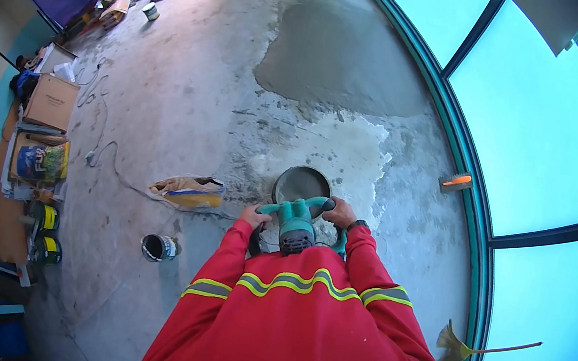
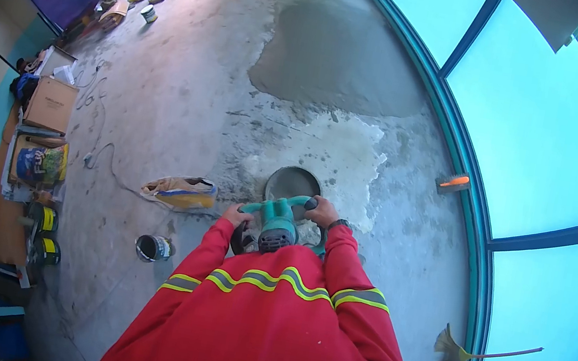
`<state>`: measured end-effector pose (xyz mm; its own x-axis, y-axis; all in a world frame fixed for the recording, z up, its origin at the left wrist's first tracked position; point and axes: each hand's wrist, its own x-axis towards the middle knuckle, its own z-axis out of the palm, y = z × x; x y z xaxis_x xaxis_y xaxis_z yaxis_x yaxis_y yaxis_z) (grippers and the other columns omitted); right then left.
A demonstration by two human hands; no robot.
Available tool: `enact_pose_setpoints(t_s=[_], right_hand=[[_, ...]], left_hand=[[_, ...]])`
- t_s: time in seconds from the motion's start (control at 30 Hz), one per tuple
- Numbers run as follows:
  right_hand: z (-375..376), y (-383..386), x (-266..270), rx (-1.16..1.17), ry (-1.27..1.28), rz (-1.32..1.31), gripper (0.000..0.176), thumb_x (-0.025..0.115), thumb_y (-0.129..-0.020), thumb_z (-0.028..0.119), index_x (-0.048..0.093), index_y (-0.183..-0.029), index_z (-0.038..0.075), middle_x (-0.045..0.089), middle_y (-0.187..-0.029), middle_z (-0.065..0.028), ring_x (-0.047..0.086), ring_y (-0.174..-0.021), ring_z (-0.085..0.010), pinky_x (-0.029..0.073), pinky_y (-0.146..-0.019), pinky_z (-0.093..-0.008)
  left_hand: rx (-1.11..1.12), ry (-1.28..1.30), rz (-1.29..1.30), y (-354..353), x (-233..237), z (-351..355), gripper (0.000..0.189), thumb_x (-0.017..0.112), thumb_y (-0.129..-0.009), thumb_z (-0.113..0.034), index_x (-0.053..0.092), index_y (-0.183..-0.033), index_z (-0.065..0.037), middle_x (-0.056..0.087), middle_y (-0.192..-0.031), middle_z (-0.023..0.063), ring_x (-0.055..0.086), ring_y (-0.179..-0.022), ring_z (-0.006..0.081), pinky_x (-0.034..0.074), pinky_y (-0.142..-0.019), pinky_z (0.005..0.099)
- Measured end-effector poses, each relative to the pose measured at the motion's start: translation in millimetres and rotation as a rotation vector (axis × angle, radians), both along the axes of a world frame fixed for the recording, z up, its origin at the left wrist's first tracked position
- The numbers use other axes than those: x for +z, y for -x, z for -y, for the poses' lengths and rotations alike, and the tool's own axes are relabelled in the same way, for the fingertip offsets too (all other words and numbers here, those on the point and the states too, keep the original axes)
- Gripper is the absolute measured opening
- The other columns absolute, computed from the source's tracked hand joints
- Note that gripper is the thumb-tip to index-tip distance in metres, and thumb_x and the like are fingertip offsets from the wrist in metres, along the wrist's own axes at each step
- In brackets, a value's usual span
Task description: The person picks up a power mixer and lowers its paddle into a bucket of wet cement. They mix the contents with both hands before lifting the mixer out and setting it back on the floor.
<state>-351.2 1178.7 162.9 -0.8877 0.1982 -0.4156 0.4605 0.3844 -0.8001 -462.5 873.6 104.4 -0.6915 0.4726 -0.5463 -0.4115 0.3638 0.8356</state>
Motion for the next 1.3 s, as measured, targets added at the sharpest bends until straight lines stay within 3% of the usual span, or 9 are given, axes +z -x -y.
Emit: enact_pose_setpoints(t_s=[0.2,0.37,0.67,0.87,0.97,1.07,1.17,1.3], right_hand=[[-3.5,3.0,-1.4,0.014,-0.058,-0.071,0.04,0.069,-0.06,0.022,0.062,-0.094,0.002,0.064,-0.075,-0.0119,0.061,-0.071,-0.0249,0.049,-0.067,-0.0364],[-12.5,-12.0,6.2,-0.034,-0.041,0.026,0.041,0.07,-0.061,0.023,0.062,-0.095,0.002,0.063,-0.075,-0.0115,0.062,-0.067,-0.0231,0.05,-0.063,-0.0359],[-9.5,-22.2,-7.2,-0.126,-0.022,0.078,0.043,0.07,-0.061,0.026,0.064,-0.097,0.004,0.067,-0.08,-0.0141,0.065,-0.074,-0.0266,0.052,-0.069,-0.0376],[-8.4,-14.9,-12.3,-0.056,-0.043,0.075,0.048,0.071,-0.06,0.027,0.064,-0.102,0.005,0.068,-0.085,-0.0149,0.066,-0.078,-0.0271,0.052,-0.072,-0.0375],[-6.2,-13.4,-15.4,-0.074,0.016,0.006,0.042,0.072,-0.06,0.023,0.062,-0.094,0.002,0.063,-0.074,-0.0118,0.062,-0.068,-0.0229,0.05,-0.064,-0.0362],[-8.2,-8.6,-20.6,-0.05,0.012,-0.011,0.042,0.072,-0.06,0.024,0.062,-0.094,0.002,0.063,-0.074,-0.0115,0.062,-0.067,-0.0224,0.05,-0.063,-0.0361],[-10.5,-9.3,-15.0,-0.04,-0.023,0.049,0.046,0.072,-0.06,0.026,0.064,-0.1,0.004,0.067,-0.085,-0.0146,0.065,-0.078,-0.0279,0.052,-0.073,-0.0382],[-9.0,-9.3,-13.0,-0.078,-0.046,0.051,0.044,0.072,-0.061,0.026,0.063,-0.098,0.004,0.066,-0.081,-0.0137,0.064,-0.075,-0.0268,0.051,-0.069,-0.0378]], left_hand=[[0.014,0.015,0.02,0.9,8.2,-7.1,0.021,0.071,-0.07,-0.008,0.058,-0.085,-0.001,0.059,-0.063,0.0081,0.057,-0.05,0.0174,0.047,-0.048,0.0328],[-0.014,0.011,0.057,1.7,5.8,-22.1,0.023,0.072,-0.068,-0.009,0.06,-0.086,-0.002,0.06,-0.062,0.0073,0.058,-0.05,0.0159,0.048,-0.048,0.0326],[-0.061,0.061,0.074,14.2,5.1,-30.9,0.023,0.072,-0.069,-0.01,0.06,-0.087,-0.002,0.059,-0.064,0.0072,0.057,-0.049,0.0157,0.048,-0.047,0.033],[-0.039,0.072,0.056,14.0,11.8,-22.7,0.023,0.072,-0.07,-0.01,0.06,-0.087,-0.002,0.059,-0.064,0.0072,0.057,-0.05,0.0159,0.048,-0.047,0.0332],[-0.026,0.118,0.003,14.9,7.3,-20.2,0.023,0.073,-0.069,-0.01,0.061,-0.087,-0.002,0.059,-0.064,0.0069,0.057,-0.049,0.0158,0.049,-0.047,0.033],[-0.043,0.055,0.017,17.8,0.7,-18.5,0.026,0.072,-0.071,-0.008,0.056,-0.09,-0.002,0.056,-0.064,0.0077,0.055,-0.048,0.0175,0.047,-0.046,0.0345],[-0.031,0.107,0.031,18.9,2.9,-22.1,0.025,0.072,-0.071,-0.008,0.055,-0.089,-0.002,0.057,-0.065,0.0078,0.055,-0.049,0.0174,0.047,-0.046,0.0343],[-0.098,0.128,-0.02,25.2,-0.1,-23.9,0.026,0.072,-0.07,-0.01,0.058,-0.09,-0.003,0.059,-0.067,0.0076,0.057,-0.05,0.0165,0.048,-0.048,0.0333]])
